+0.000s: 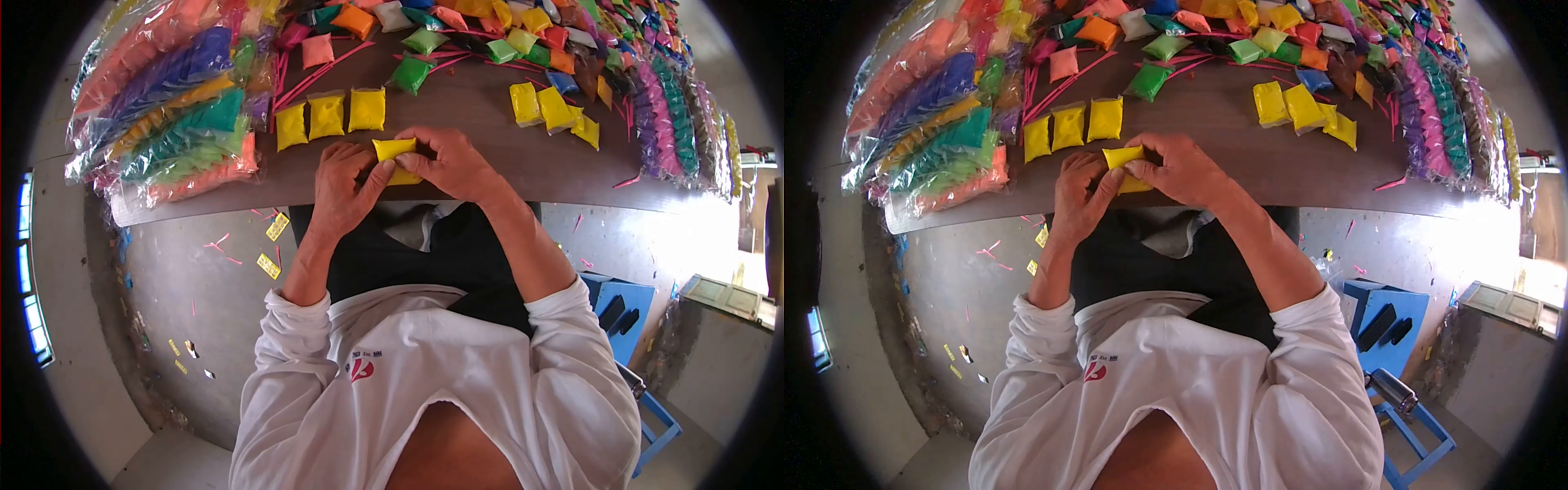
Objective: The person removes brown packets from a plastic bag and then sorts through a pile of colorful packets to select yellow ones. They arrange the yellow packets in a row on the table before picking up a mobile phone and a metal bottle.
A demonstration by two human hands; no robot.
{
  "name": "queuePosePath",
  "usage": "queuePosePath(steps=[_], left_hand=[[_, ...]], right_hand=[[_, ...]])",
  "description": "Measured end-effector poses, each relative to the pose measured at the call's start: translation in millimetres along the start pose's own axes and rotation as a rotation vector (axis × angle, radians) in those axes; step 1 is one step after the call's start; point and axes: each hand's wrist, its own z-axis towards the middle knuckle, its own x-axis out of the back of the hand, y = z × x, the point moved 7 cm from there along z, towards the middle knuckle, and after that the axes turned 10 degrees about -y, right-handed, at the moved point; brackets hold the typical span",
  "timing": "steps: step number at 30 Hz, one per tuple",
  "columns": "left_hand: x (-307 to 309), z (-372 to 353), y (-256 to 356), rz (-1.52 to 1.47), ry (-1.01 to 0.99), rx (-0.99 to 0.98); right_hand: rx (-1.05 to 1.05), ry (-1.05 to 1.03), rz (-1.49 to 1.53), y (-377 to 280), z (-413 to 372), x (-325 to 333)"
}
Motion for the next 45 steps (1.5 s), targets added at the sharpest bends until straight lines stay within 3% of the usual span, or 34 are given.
queuePosePath(steps=[6, 9, 24, 28, 31, 34, 38, 41, 45], left_hand=[[-1, -2, -6, -0.023, -0.001, 0.046], [-1, -2, -7, -0.031, 0.024, 0.049], [1, -2, -3, -0.087, 0.036, 0.076], [1, -3, -1, -0.040, 0.052, 0.024], [-1, -4, -7, 0.013, 0.041, 0.072], [2, -3, -2, -0.031, 0.083, 0.064], [-3, -4, -12, -0.035, 0.012, 0.116], [-3, -3, -8, 0.013, 0.030, 0.081], [-4, -3, -7, 0.023, 0.042, 0.066]], right_hand=[[0.174, -0.056, 0.181, -4, -1, -2], [0.108, 0.008, -0.181, -17, -4, -8], [0.111, 0.044, 0.371, 7, -2, -4], [-0.028, 0.164, 0.516, 11, -3, 11], [-0.105, 0.130, 0.547, 8, -3, 16], [-0.043, 0.293, 0.153, -2, -3, 37], [0.058, 0.484, -0.049, -23, -3, 59], [0.239, 0.549, -0.372, -27, 0, 51], [0.296, 0.532, -0.673, -23, 1, 30]])
